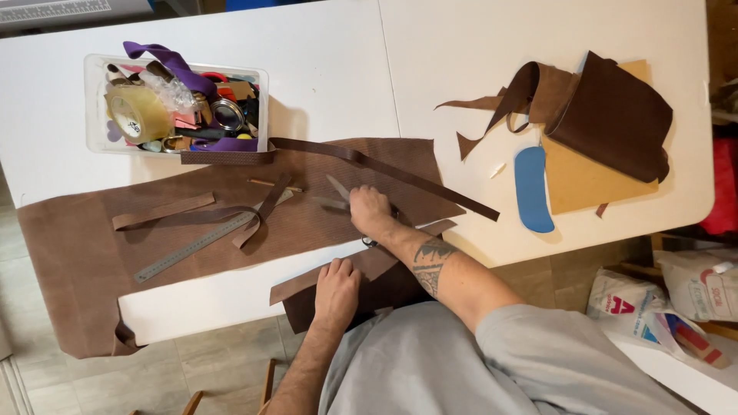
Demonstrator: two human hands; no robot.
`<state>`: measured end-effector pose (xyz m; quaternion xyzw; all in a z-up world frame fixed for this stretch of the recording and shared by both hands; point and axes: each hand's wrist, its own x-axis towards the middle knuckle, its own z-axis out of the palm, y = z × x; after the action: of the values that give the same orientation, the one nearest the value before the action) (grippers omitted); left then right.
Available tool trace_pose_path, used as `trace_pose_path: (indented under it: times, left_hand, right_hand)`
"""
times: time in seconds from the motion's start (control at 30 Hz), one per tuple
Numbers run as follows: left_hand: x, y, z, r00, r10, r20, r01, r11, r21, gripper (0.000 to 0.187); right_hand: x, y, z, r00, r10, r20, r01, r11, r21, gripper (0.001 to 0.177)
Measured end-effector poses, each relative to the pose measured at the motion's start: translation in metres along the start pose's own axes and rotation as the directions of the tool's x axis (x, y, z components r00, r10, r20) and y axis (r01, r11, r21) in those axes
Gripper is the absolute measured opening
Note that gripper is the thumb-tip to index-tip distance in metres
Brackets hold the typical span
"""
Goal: Measuring, cutting, and arranging leather components to create a tote bag.
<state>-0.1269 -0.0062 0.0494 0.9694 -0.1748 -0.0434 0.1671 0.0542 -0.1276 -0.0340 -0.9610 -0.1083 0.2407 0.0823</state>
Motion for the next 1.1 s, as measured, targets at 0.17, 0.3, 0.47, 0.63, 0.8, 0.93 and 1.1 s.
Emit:
trace_pose_path:
  times: [0.17,0.3,0.47,0.63,0.8,0.93,1.1]
  left_hand:
    - [-0.002,-0.014,-0.001,0.998,0.05,-0.035,-0.051,0.998,-0.029,0.005]
    - [0.027,-0.039,0.009,0.991,0.064,-0.119,-0.066,0.998,-0.007,0.005]
    - [0.089,-0.08,0.046,0.983,-0.173,-0.055,0.175,0.984,0.039,0.007]
    - [0.169,-0.076,0.026,0.974,-0.125,-0.188,0.143,0.986,0.086,0.02]
    - [0.242,-0.055,-0.014,0.994,-0.075,-0.082,0.089,0.978,0.191,0.057]
    - [0.276,-0.081,0.015,0.998,0.038,0.055,-0.053,0.952,0.303,0.011]
    - [0.298,-0.055,-0.06,0.977,0.145,0.154,-0.18,0.951,0.253,0.002]
  right_hand:
    - [-0.018,-0.013,-0.022,0.898,-0.367,-0.243,0.354,0.93,-0.099,0.012]
    - [-0.001,0.025,-0.076,0.821,-0.428,-0.377,0.412,0.902,-0.126,0.013]
    - [0.014,0.139,-0.16,0.893,-0.071,-0.444,0.058,0.997,-0.043,0.029]
    - [0.033,0.32,-0.11,0.948,0.062,-0.312,-0.143,0.959,-0.245,0.029]
    - [0.005,0.32,-0.124,0.887,0.345,-0.308,-0.303,0.936,0.176,0.036]
    - [0.006,0.318,-0.1,0.897,0.009,-0.442,-0.086,0.985,-0.153,0.027]
    - [-0.009,0.207,-0.17,0.845,-0.177,-0.505,0.42,0.804,0.42,0.077]
